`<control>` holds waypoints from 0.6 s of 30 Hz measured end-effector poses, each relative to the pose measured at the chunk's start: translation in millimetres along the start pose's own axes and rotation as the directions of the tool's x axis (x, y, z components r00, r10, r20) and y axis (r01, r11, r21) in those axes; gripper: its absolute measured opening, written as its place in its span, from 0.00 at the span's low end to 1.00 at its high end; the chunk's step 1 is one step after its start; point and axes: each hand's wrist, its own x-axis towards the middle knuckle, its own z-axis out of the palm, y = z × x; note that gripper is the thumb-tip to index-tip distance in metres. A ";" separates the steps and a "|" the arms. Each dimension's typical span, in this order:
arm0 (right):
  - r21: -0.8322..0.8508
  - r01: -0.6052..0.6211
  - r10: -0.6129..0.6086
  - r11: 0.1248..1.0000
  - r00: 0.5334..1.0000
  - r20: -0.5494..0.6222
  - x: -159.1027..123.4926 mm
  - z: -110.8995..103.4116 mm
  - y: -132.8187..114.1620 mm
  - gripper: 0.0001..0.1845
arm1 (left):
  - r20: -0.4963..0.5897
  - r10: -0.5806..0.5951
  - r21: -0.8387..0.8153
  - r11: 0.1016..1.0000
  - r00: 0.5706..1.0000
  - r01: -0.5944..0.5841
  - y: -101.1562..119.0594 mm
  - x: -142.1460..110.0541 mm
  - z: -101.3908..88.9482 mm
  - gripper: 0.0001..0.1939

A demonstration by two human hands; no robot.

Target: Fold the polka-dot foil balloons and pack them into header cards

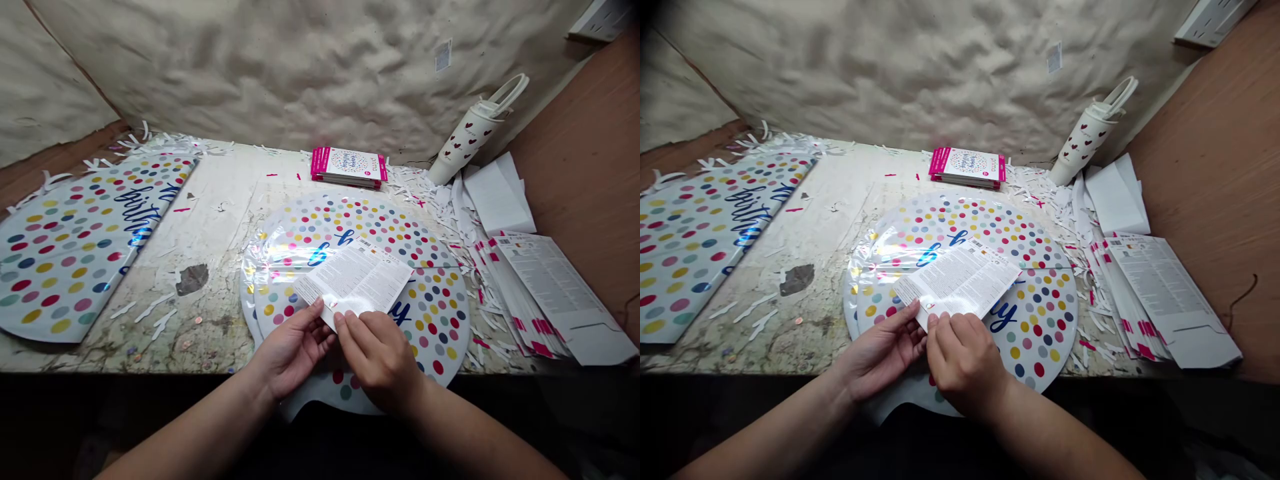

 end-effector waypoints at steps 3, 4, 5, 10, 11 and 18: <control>0.041 -0.021 0.020 0.999 1.000 0.013 -3.9 -0.4 0.2 0.10 | 0.065 0.077 0.069 0.994 0.995 -0.082 -1.3 -1.9 -1.7 0.03; 0.086 -0.050 0.047 0.995 0.998 0.035 -4.5 -1.8 1.6 0.10 | 0.082 0.076 0.105 0.991 0.994 -0.084 -0.1 -2.2 -3.2 0.03; 0.160 -0.100 0.089 0.982 0.993 0.075 -4.4 -3.5 3.7 0.10 | 0.096 0.070 0.157 0.984 0.993 -0.085 1.6 -2.6 -5.1 0.04; 0.498 -0.523 0.372 0.692 0.849 0.375 8.4 -6.4 13.8 0.09 | 0.190 0.246 0.628 0.714 0.951 -0.310 9.1 -6.0 -9.5 0.16; 0.512 -0.558 0.400 0.653 0.828 0.392 11.7 -4.7 14.5 0.06 | 0.206 0.290 0.681 0.643 0.935 -0.350 9.8 -6.7 -8.6 0.17; 0.633 -0.584 0.248 0.508 0.803 0.541 7.8 -19.6 44.8 0.12 | 0.301 0.477 0.799 0.347 0.826 -0.492 24.0 -11.2 -5.1 0.12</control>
